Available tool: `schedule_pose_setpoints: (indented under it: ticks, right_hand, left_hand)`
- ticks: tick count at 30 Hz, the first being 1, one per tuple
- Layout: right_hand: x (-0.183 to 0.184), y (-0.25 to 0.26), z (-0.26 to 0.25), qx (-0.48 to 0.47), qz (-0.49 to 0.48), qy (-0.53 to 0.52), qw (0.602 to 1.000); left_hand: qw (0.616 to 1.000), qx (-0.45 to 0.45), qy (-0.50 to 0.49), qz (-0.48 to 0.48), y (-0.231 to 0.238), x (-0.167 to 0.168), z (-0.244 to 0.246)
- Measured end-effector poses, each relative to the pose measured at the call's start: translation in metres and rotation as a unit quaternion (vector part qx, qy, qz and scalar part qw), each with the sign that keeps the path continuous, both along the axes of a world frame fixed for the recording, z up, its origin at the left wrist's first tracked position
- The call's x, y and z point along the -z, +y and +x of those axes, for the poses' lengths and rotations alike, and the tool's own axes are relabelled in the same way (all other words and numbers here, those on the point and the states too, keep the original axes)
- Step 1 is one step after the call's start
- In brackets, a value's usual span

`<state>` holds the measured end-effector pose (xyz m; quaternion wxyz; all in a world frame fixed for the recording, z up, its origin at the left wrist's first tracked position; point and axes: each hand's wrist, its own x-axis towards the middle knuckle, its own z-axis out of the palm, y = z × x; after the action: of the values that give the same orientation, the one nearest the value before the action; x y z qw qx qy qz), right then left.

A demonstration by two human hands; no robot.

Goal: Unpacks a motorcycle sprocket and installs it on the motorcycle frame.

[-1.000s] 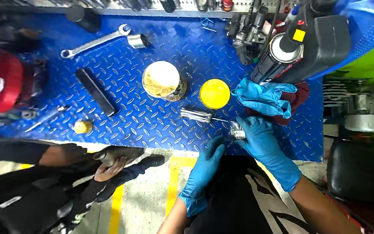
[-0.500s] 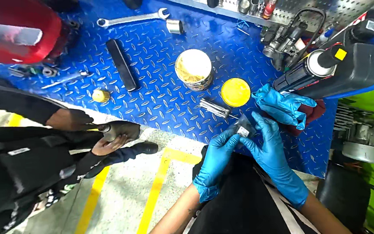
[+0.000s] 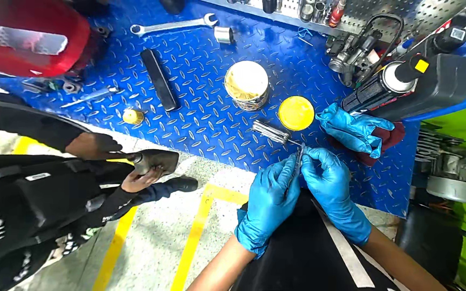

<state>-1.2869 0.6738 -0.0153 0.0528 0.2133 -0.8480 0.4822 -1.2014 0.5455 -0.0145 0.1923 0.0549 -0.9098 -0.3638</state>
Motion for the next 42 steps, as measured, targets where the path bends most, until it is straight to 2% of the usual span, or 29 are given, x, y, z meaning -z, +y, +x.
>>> schedule_pose_setpoints:
  ticks: [2,5,7,9,12,14,15,16,18,19,20,23,24,28,31,34,35,37,40,42]
  right_hand:
    - [-0.001,0.001,0.003,-0.01,-0.008,-0.009,1.0]
    - [-0.002,-0.002,0.01,-0.063,-0.047,-0.03,0.996]
    - [-0.008,0.0,0.017,-0.101,-0.098,-0.126,0.982]
    - [-0.022,0.008,0.019,-0.125,-0.164,-0.295,0.933]
    - [-0.028,0.025,0.013,-0.126,-0.232,-0.451,0.853]
    - [-0.026,0.034,0.012,-0.112,-0.259,-0.48,0.831]
    - [-0.027,0.037,0.012,-0.111,-0.246,-0.463,0.844]
    - [-0.028,0.039,0.011,-0.112,-0.215,-0.417,0.876]
    - [-0.02,0.04,0.01,-0.104,-0.107,-0.241,0.959]
    - [-0.014,0.038,0.01,-0.095,-0.072,-0.16,0.98]
    - [-0.012,0.034,0.009,-0.092,-0.074,-0.135,0.984]
    - [-0.02,0.02,0.014,-0.124,-0.133,-0.262,0.948]
    - [-0.02,0.015,0.017,-0.128,-0.131,-0.274,0.944]
    - [-0.015,0.013,0.016,-0.111,-0.104,-0.167,0.974]
    - [-0.021,0.019,0.017,-0.117,-0.184,-0.238,0.946]
    - [-0.03,0.025,0.016,-0.098,-0.193,-0.328,0.919]
    - [-0.03,0.028,0.015,-0.09,-0.179,-0.331,0.922]
    - [-0.023,0.031,0.013,-0.073,-0.158,-0.298,0.939]
    - [-0.019,0.032,0.011,-0.061,-0.053,-0.135,0.987]
    - [-0.019,0.032,0.009,-0.048,-0.042,-0.09,0.994]
  left_hand:
    - [0.999,-0.008,-0.002,0.036,0.0,-0.001,0.0]
    - [0.974,-0.049,-0.027,0.218,-0.003,-0.007,-0.004]
    - [0.93,-0.109,-0.051,0.346,-0.007,-0.018,-0.005]
    - [0.89,-0.125,-0.1,0.428,-0.015,-0.024,-0.003]
    - [0.873,-0.109,-0.135,0.455,-0.016,-0.028,0.0]
    - [0.901,-0.097,-0.11,0.409,-0.013,-0.029,0.001]
    - [0.918,-0.093,-0.098,0.373,-0.014,-0.031,0.001]
    - [0.932,-0.089,-0.088,0.34,-0.016,-0.032,0.001]
    - [0.948,-0.086,-0.094,0.291,-0.02,-0.031,0.001]
    - [0.951,-0.089,-0.096,0.28,-0.021,-0.03,0.001]
    - [0.952,-0.099,-0.091,0.275,-0.021,-0.028,0.0]
    - [0.956,-0.113,-0.062,0.264,-0.017,-0.027,-0.006]
    - [0.955,-0.113,-0.052,0.269,-0.013,-0.027,-0.007]
    - [0.945,-0.111,-0.019,0.307,-0.004,-0.023,-0.012]
    - [0.9,-0.137,-0.068,0.408,-0.005,-0.021,-0.014]
    - [0.837,-0.164,-0.154,0.499,-0.005,-0.022,-0.016]
    - [0.835,-0.185,-0.153,0.495,-0.002,-0.022,-0.016]
    - [0.866,-0.205,-0.098,0.446,0.003,-0.018,-0.015]
    - [0.899,-0.181,-0.037,0.398,0.007,-0.015,-0.018]
    - [0.912,-0.16,-0.025,0.377,0.007,-0.018,-0.02]
